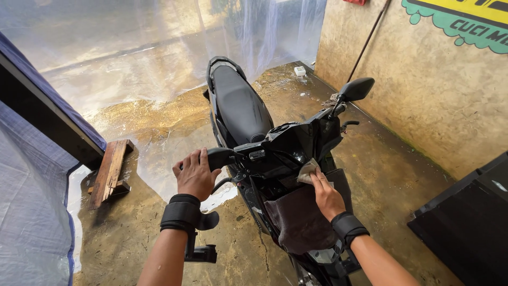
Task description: The person wipes the seat, handlebars, and front fairing of a black motorcycle using a cloth. The person moves around the vehicle to clean different sections, including the dashboard and mirrors.
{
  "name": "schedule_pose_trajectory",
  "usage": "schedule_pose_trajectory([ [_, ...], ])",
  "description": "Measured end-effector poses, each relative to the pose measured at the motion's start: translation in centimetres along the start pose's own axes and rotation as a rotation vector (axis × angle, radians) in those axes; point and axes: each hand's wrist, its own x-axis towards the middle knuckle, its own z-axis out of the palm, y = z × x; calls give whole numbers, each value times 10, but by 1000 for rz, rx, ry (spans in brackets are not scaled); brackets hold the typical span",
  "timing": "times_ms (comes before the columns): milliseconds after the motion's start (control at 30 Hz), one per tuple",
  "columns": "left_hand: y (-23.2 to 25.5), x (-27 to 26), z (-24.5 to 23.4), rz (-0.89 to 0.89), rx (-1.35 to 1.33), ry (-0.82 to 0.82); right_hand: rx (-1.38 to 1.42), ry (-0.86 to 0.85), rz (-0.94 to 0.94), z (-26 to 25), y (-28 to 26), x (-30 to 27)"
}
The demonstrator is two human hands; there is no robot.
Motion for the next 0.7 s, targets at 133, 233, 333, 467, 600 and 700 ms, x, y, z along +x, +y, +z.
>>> schedule_pose_trajectory([
  [133,3,-1,-6,-6,-13,-5,155,-135,226,-20,-3,-2],
  [233,3,0,-7,-22,-5,-21,156,-25,230,-37,-15,19],
  [333,3,-1,-4,-13,17,-3,183,162,106,-52,-31,52],
  [467,3,-2,-6,-17,18,4,194,335,2,-39,-42,108],
  [600,6,0,-8,-27,18,-26,9,52,90,-9,-42,162],
  [700,3,-1,-2,-12,-4,18,-5,-1,81,0,-54,162],
])
